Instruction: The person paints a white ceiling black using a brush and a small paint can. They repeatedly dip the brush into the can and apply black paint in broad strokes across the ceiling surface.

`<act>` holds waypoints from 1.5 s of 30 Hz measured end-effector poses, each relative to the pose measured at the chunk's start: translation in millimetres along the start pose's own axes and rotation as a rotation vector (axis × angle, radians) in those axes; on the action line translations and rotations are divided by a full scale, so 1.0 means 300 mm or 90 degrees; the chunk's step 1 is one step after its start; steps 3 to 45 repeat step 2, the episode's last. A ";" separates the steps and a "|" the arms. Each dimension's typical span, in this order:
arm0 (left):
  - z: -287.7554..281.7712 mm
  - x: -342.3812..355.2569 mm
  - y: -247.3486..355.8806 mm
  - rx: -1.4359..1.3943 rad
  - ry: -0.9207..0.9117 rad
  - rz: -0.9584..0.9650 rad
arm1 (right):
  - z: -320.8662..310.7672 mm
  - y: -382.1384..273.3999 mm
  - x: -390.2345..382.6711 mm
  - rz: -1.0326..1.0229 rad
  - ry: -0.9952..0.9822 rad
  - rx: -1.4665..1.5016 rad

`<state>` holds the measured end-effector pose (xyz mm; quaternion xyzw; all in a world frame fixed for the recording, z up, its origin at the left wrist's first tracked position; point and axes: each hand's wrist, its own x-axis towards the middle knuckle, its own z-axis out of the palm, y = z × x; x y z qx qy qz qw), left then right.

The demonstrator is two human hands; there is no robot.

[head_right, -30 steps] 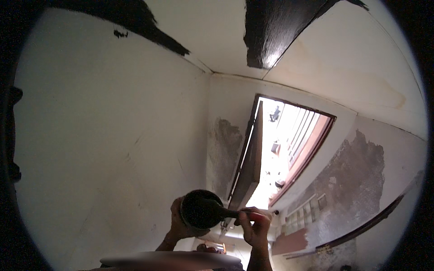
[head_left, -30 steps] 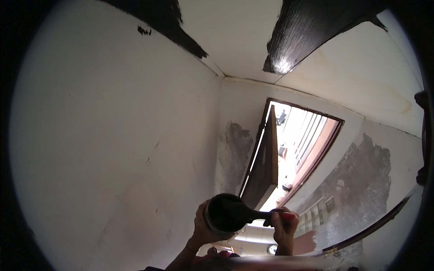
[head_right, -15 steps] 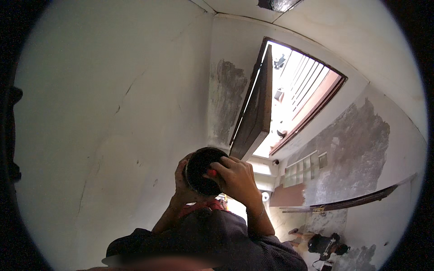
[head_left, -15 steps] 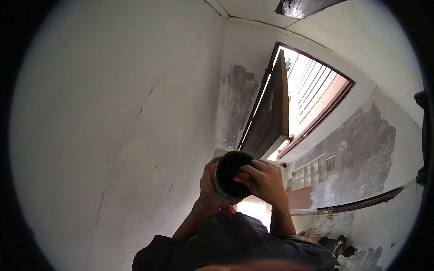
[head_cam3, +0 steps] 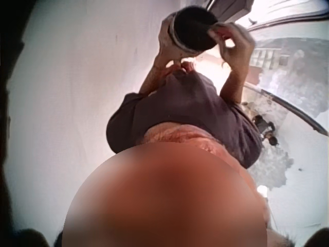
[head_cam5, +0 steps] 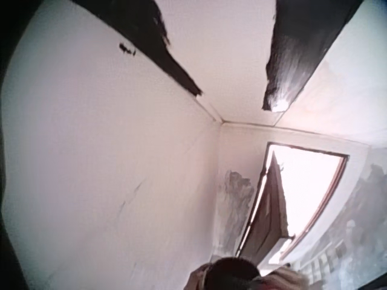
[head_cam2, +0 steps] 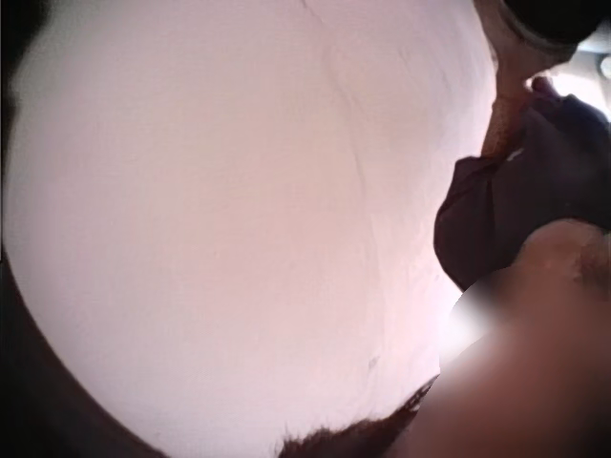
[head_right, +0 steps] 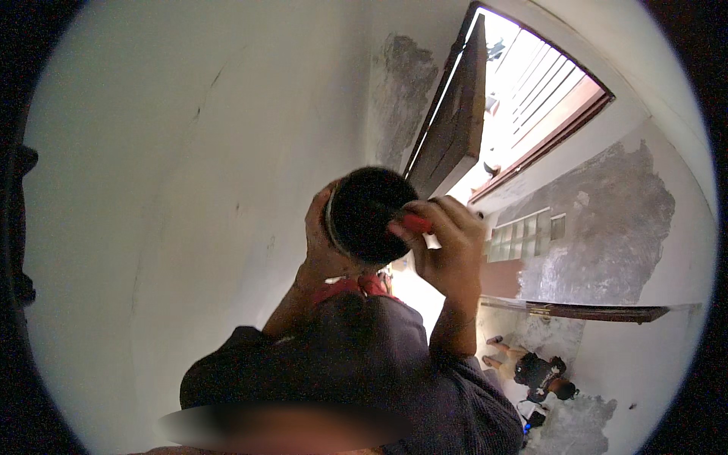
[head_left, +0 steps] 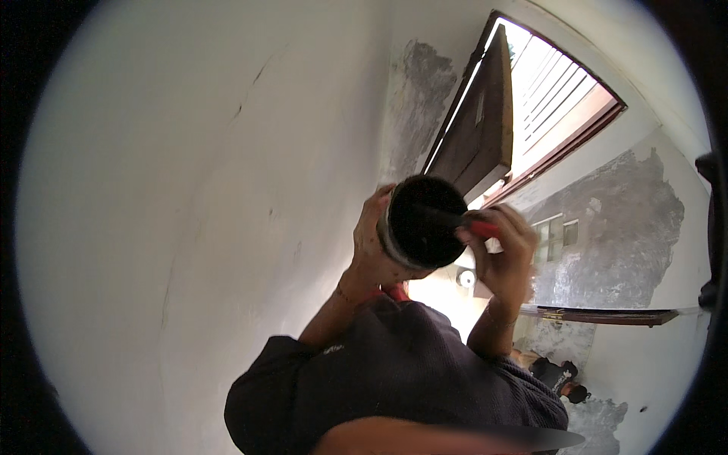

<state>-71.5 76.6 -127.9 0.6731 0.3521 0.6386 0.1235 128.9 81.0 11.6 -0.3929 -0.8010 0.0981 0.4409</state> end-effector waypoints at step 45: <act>0.015 0.027 0.022 0.005 0.010 0.002 | -0.020 0.014 -0.005 0.022 0.059 0.048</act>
